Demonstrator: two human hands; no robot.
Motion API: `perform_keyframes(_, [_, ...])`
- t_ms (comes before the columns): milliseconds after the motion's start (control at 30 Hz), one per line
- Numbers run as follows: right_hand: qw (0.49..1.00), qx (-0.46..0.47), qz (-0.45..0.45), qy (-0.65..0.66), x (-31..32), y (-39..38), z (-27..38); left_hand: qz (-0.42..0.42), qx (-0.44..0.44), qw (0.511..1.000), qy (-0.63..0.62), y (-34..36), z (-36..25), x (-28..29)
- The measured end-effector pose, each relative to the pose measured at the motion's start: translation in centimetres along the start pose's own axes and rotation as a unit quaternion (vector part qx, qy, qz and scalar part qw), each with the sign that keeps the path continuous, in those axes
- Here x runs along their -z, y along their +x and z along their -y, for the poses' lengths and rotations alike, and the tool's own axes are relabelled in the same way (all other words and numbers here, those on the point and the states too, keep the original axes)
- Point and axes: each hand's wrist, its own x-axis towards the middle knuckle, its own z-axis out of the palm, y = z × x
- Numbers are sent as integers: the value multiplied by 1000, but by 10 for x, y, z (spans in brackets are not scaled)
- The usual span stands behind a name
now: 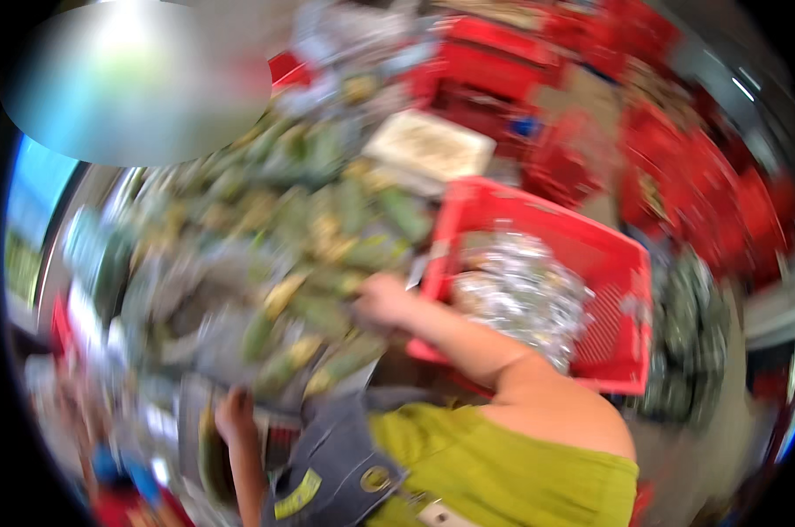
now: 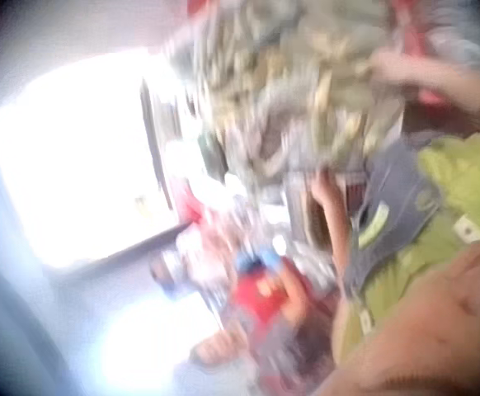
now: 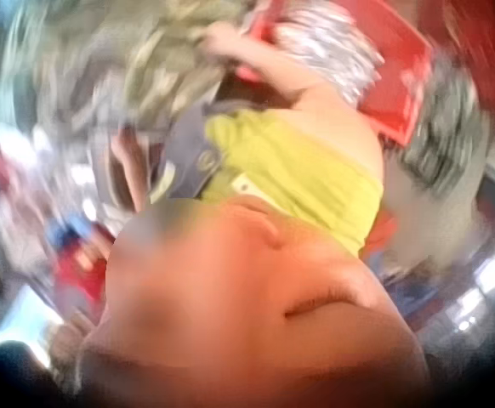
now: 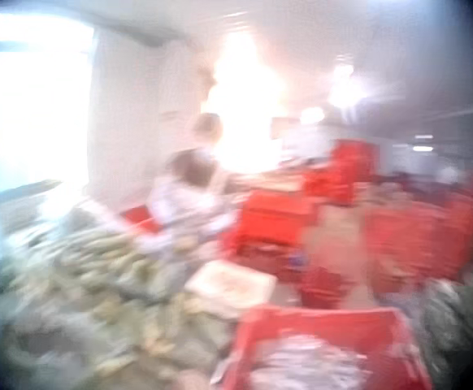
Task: The person weighs green vegetables, likely luffa, on a digital scale in a market setting. They pick up individual vegetables, place them on the scale, and then move them into a red plastic basket. The process is repeated continuously throughout the video.
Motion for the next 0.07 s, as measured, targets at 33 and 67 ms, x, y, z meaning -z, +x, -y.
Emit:
perform_keyframes(33, [997,-14,59,54,4,-5,11,-62,-36,997,-1,-18,11,2])
perform_keyframes(67, [990,29,114,84,-32,-4,42,-64,31,997,35,-75,27,30])
